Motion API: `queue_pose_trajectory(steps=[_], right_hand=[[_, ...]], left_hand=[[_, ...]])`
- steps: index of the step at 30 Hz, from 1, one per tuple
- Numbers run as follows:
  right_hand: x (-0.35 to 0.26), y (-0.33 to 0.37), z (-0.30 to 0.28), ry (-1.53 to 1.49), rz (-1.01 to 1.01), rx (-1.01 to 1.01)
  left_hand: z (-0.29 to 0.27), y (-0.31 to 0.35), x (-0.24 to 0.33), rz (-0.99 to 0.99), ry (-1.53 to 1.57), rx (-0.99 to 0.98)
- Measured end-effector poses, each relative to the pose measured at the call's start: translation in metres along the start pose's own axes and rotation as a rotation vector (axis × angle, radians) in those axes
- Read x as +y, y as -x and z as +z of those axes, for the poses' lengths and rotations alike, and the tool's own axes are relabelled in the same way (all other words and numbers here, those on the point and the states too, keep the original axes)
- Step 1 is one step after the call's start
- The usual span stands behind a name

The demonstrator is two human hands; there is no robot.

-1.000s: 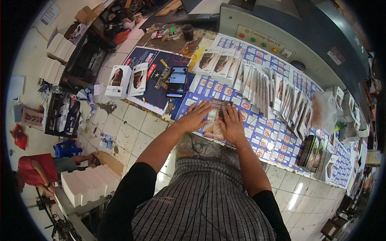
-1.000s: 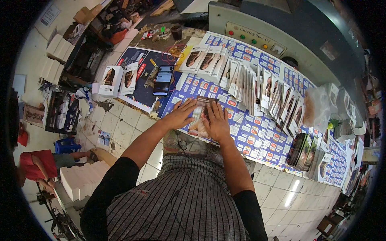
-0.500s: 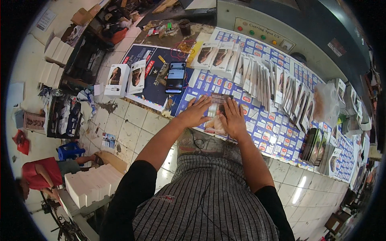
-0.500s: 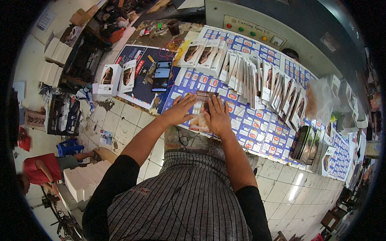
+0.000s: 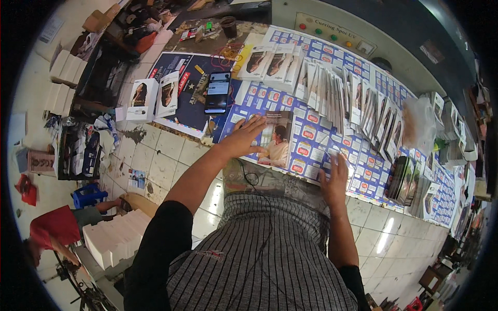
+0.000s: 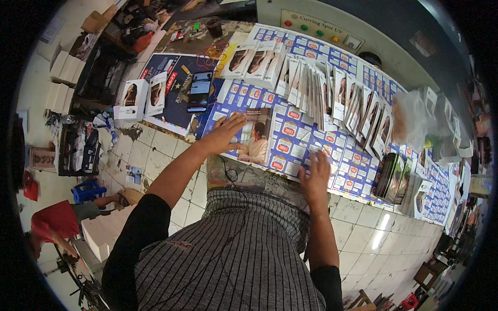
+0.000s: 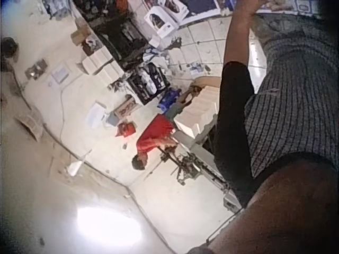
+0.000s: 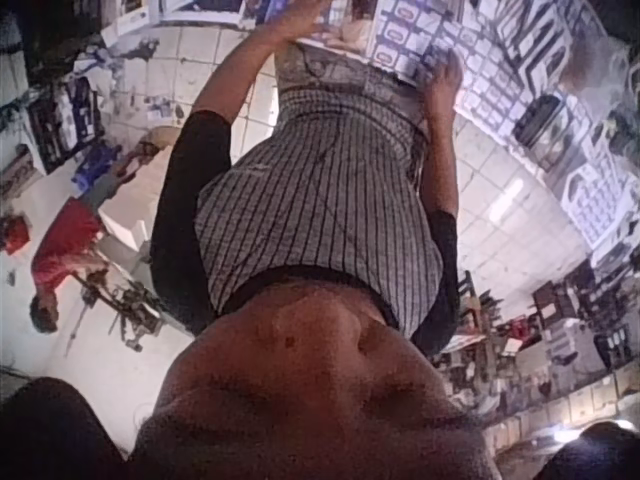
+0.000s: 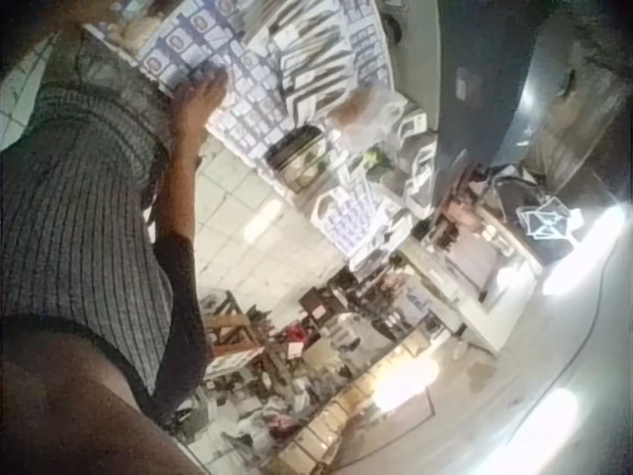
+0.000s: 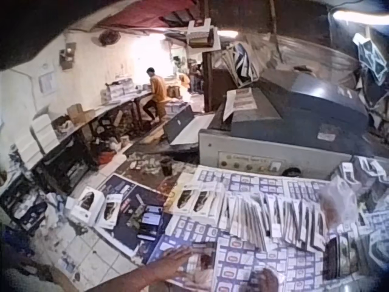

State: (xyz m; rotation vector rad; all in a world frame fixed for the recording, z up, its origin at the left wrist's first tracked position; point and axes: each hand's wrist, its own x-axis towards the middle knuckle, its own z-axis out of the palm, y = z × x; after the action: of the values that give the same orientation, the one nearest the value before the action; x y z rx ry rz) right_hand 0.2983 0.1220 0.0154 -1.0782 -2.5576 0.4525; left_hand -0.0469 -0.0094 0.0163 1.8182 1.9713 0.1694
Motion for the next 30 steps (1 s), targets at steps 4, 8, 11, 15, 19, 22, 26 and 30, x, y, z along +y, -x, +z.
queue_pose_trajectory(steps=[4, 8, 11, 15, 19, 22, 26, 30], right_hand=[[-0.066, -0.045, 0.020, -0.235, -0.262, -0.043], [-0.081, -0.079, 0.052, -0.020, -0.348, -0.152], [-0.070, -0.079, 0.060, 0.055, -0.342, -0.236], [-0.067, -0.077, 0.067, 0.110, -0.369, -0.224], [-0.069, -0.081, 0.069, 0.088, -0.338, -0.205], [-0.072, -0.099, 0.068, 0.175, -0.269, -0.158], [-0.054, -0.135, 0.074, 0.178, -0.211, -0.044], [-0.046, -0.152, 0.070, 0.088, -0.122, -0.051]], left_hand=[[0.007, -0.001, -0.005, 0.016, -0.001, 0.039], [0.006, -0.004, -0.002, -0.001, -0.029, 0.003], [0.005, -0.002, -0.002, 0.005, -0.017, -0.004], [0.006, 0.000, -0.004, 0.010, -0.050, 0.007], [-0.003, -0.001, 0.002, -0.002, -0.057, 0.003], [-0.005, -0.002, 0.004, -0.048, -0.046, -0.022], [-0.015, -0.008, 0.019, -0.062, -0.110, -0.101], [-0.022, -0.018, 0.025, -0.059, -0.153, -0.155]])
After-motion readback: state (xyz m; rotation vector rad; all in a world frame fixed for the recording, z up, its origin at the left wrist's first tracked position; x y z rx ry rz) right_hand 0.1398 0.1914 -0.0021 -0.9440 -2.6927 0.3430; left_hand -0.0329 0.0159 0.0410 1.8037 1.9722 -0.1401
